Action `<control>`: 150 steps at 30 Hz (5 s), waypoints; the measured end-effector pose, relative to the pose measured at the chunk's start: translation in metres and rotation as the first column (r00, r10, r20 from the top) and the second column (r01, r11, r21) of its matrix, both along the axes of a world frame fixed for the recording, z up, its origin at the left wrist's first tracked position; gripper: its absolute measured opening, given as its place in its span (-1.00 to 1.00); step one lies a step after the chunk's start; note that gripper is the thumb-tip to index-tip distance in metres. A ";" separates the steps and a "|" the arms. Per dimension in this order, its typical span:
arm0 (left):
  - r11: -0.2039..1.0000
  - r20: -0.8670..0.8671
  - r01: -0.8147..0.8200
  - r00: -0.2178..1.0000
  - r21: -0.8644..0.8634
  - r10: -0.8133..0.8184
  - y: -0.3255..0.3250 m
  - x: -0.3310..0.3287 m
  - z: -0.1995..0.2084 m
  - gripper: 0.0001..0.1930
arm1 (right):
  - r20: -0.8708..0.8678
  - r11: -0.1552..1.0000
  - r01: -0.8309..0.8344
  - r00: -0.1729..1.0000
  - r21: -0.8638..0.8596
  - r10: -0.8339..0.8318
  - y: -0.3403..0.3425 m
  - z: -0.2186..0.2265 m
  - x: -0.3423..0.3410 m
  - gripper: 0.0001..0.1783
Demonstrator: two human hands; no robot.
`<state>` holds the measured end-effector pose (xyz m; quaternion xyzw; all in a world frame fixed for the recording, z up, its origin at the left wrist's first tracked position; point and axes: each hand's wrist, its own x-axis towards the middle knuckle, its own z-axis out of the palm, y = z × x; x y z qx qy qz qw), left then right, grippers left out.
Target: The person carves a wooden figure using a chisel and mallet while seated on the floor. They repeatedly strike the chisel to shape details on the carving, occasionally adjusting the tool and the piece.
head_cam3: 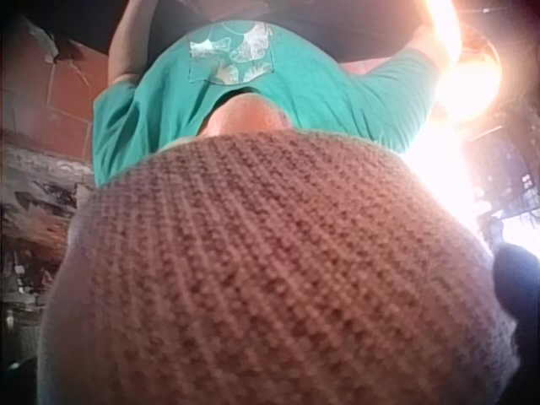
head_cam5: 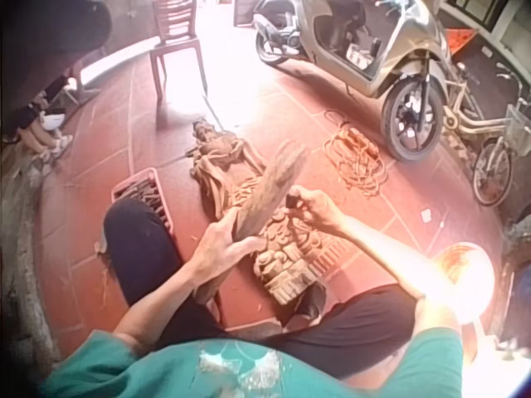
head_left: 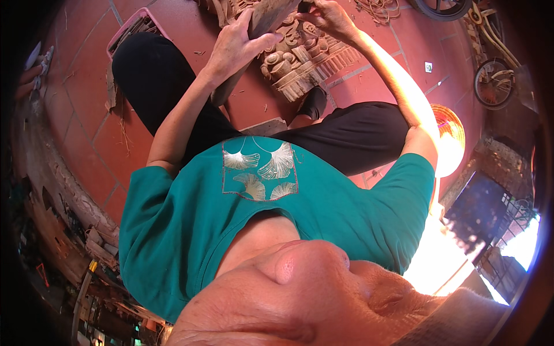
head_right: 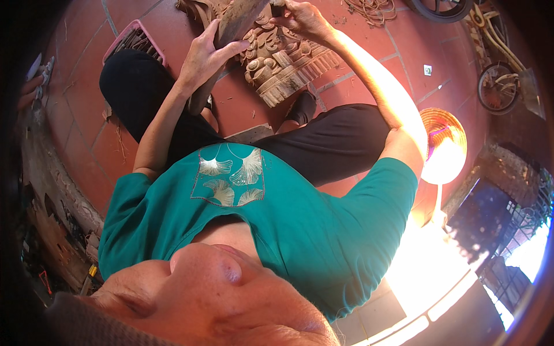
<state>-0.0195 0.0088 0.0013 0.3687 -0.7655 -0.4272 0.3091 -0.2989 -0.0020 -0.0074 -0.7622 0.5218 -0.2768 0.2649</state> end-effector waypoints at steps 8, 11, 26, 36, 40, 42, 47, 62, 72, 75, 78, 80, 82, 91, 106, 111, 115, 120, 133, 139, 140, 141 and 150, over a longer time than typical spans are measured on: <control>0.994 0.198 0.049 0.980 -0.094 -0.030 -0.006 0.003 0.003 -0.30 | -0.046 0.997 0.009 0.999 0.076 -0.006 -0.004 -0.011 -0.004 -0.71; 0.998 0.045 -0.015 0.999 -0.061 0.018 0.001 -0.002 0.010 -0.28 | -0.036 1.000 0.006 0.999 -0.005 -0.006 -0.003 -0.009 -0.002 -0.70; 0.998 0.232 0.022 0.972 0.056 -0.034 -0.009 0.006 -0.001 -0.23 | -0.021 0.965 0.221 0.975 0.139 -0.221 0.016 0.024 -0.008 -0.73; 1.000 0.211 0.028 0.977 -0.010 -0.026 -0.008 -0.002 -0.010 -0.26 | 0.132 0.985 0.106 0.984 0.134 -0.123 0.012 0.007 -0.016 -0.80; 0.996 0.265 0.041 0.962 0.078 -0.061 -0.010 0.000 -0.002 -0.26 | -0.016 0.999 0.052 0.999 -0.007 -0.052 0.004 -0.003 -0.021 -0.73; 0.998 0.206 0.044 0.977 0.055 -0.055 -0.010 0.003 -0.005 -0.31 | -0.123 0.995 0.087 0.989 0.047 -0.080 0.002 -0.001 -0.018 -0.62; 0.999 0.184 0.019 0.983 -0.034 -0.012 -0.003 0.002 0.003 -0.33 | 0.023 0.990 -0.120 0.992 -0.074 0.122 -0.008 -0.019 -0.020 -0.77; 0.995 0.172 -0.048 0.983 -0.092 0.063 0.027 -0.012 0.013 -0.35 | -0.229 0.980 -0.156 0.956 0.120 0.181 -0.032 -0.030 -0.045 -0.64; 0.978 -0.063 -0.149 0.985 0.148 0.160 0.022 0.018 0.027 -0.24 | -0.109 0.980 -0.154 0.980 0.127 0.168 -0.082 -0.057 -0.021 -0.58; 0.944 -0.111 -0.273 0.949 0.186 0.296 0.022 0.020 0.014 -0.23 | 0.033 0.972 -0.133 0.991 0.194 0.129 -0.090 -0.063 -0.020 -0.56; 0.934 -0.144 -0.332 0.926 0.131 0.350 0.015 0.013 -0.005 -0.22 | 0.325 0.932 -0.135 0.945 0.336 0.019 -0.099 -0.070 -0.025 -0.55; 0.944 -0.162 -0.301 0.933 0.137 0.321 0.010 0.006 -0.017 -0.21 | 0.557 0.875 -0.188 0.824 0.447 -0.107 -0.107 -0.076 -0.039 -0.53; 0.948 -0.120 -0.296 0.944 0.117 0.309 0.014 -0.001 -0.022 -0.21 | 0.658 0.834 -0.220 0.723 0.507 -0.209 -0.089 -0.057 -0.021 -0.52; 0.990 0.075 -0.118 0.991 0.077 0.112 0.039 -0.014 0.009 -0.17 | 0.707 0.878 -0.071 0.624 0.474 -0.332 -0.038 -0.004 0.025 -0.48; 0.959 -0.400 -0.284 0.881 -0.023 0.252 0.044 0.083 0.072 -0.60 | 0.622 0.931 0.021 0.738 0.365 -0.260 -0.039 0.021 0.054 -0.56; 0.736 -0.497 -0.674 0.618 0.063 0.609 0.082 0.211 0.066 -0.76 | 0.603 0.921 0.017 0.751 0.388 -0.268 -0.047 0.006 0.044 -0.56; 0.431 -0.126 -0.899 0.420 0.073 0.899 0.137 0.328 -0.085 -0.70 | 0.585 0.918 0.031 0.762 0.395 -0.278 -0.047 0.006 0.038 -0.60; -0.273 0.279 -0.863 -0.162 0.425 0.946 0.303 0.403 -0.237 -0.56 | 0.516 0.918 0.080 0.807 0.388 -0.288 -0.048 0.018 0.033 -0.58; -0.662 0.921 -0.743 -0.321 -0.102 0.219 0.612 0.464 -0.255 -0.56 | 0.421 0.941 0.095 0.876 0.324 -0.233 -0.093 0.007 0.034 -0.61; -0.750 0.883 -0.618 -0.458 -0.237 0.098 0.588 0.483 -0.268 -0.32 | 0.401 0.938 0.188 0.866 0.290 -0.298 -0.071 0.027 0.026 -0.64; -0.751 0.884 -0.612 -0.461 -0.248 0.084 0.590 0.480 -0.267 -0.27 | 0.357 0.917 0.250 0.863 0.311 -0.356 -0.067 0.030 0.029 -0.64; -0.756 0.883 -0.603 -0.464 -0.255 0.072 0.589 0.476 -0.265 -0.22 | 0.395 0.925 0.214 0.856 0.316 -0.333 -0.068 0.030 0.029 -0.64; -0.628 0.961 -0.747 -0.278 -0.218 -0.003 0.589 0.455 -0.272 -0.28 | 0.398 0.919 0.213 0.852 0.333 -0.342 -0.071 0.029 0.019 -0.61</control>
